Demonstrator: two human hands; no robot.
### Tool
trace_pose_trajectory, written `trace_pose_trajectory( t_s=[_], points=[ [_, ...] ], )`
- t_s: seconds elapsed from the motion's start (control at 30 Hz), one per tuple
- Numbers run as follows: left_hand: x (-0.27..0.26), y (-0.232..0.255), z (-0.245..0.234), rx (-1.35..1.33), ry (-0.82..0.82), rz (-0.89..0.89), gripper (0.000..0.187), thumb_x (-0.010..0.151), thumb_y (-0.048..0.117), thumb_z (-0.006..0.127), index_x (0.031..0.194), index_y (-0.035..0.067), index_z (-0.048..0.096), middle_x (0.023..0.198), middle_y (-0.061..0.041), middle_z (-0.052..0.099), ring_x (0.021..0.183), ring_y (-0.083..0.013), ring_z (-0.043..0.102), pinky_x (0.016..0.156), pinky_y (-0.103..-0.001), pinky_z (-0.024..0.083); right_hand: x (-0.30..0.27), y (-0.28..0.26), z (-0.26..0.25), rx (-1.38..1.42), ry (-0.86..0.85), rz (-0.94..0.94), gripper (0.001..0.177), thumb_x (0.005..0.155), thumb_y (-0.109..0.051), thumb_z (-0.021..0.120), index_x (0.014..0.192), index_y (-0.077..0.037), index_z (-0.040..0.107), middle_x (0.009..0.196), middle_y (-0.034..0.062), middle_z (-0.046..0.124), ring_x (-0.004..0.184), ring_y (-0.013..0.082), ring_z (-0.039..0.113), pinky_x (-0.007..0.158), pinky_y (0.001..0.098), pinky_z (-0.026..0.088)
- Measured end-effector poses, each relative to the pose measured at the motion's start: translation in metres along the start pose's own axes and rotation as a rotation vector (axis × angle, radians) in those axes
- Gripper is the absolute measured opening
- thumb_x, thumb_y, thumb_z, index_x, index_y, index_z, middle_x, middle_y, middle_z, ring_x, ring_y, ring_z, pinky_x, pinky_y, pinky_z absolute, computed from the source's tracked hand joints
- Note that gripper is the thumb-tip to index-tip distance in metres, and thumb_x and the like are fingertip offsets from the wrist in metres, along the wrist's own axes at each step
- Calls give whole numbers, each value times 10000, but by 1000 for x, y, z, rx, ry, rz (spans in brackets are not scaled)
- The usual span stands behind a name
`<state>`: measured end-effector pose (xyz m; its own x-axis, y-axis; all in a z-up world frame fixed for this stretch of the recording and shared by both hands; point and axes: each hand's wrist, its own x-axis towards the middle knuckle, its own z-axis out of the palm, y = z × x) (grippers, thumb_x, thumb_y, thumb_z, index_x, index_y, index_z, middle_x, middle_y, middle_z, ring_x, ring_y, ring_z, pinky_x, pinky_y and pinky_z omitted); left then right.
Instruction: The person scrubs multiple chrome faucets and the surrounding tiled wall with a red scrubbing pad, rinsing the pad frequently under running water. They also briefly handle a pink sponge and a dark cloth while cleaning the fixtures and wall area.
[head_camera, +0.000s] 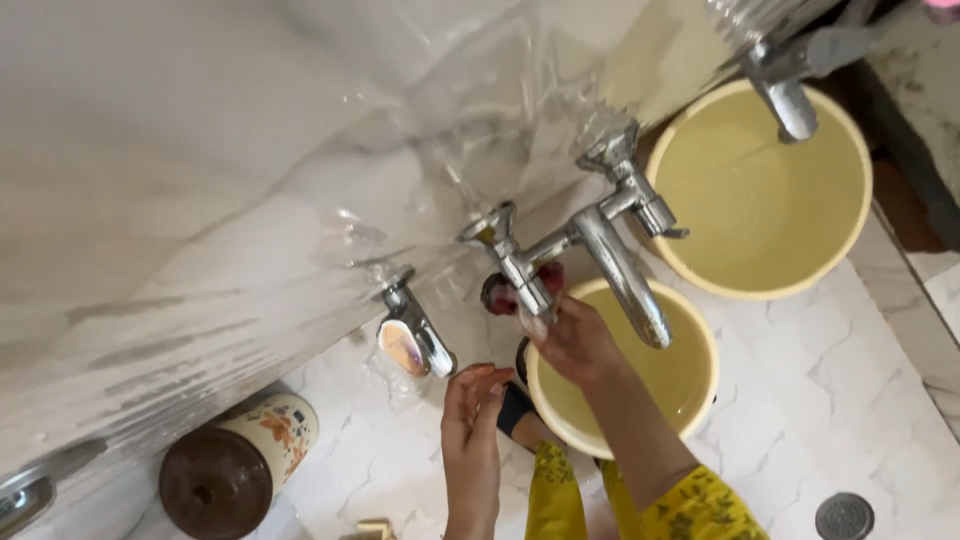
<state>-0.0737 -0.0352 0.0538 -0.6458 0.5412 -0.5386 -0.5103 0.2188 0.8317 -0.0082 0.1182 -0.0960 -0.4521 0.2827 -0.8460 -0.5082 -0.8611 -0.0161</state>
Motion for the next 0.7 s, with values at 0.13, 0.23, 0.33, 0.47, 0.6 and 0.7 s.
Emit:
trace_pose_trajectory(
  t_s=[0.13,0.23,0.33,0.47,0.6,0.7],
  points=[
    [-5,5,4,73,33,-56,179,960,88,599,1118,57,676,1100,-151,781,1094,-235,724,1034,-349,519,21,1,27,24,-121,-61,252,892,-51,604,1127,22,657,1060,178,708,1020,299,698,896,389,593],
    [-8,1,5,57,44,-100,195,948,64,581,1119,53,675,1111,-151,778,1101,-234,718,1045,-345,511,-9,4,28,-521,-65,-215,255,882,-72,681,1122,15,689,1068,137,729,979,234,699,830,316,581],
    [-10,-3,8,43,48,-124,194,939,70,587,1099,36,692,1080,-153,778,1075,-235,724,1000,-334,514,-26,13,8,-447,39,-276,272,860,-54,741,1111,16,665,1055,132,705,966,228,675,857,294,558],
    [-14,4,9,49,87,-119,165,935,97,615,1042,27,719,1033,-138,789,1042,-224,722,979,-331,521,-41,30,-25,131,-101,-239,259,932,-36,623,679,-52,570,660,86,628,793,250,674,1098,437,534],
    [-14,11,9,49,81,-31,169,919,88,599,1015,37,728,1018,-139,792,1029,-232,734,945,-326,519,-80,30,-46,-63,-152,-442,238,895,-30,593,1126,18,626,1007,130,674,994,269,651,924,420,550],
    [-15,15,16,-22,78,-20,206,982,148,597,1030,7,739,1008,-129,760,997,-248,718,910,-358,544,-210,38,44,-838,303,-659,199,897,-70,604,712,-66,531,686,52,485,677,176,417,633,324,300]
  ],
)
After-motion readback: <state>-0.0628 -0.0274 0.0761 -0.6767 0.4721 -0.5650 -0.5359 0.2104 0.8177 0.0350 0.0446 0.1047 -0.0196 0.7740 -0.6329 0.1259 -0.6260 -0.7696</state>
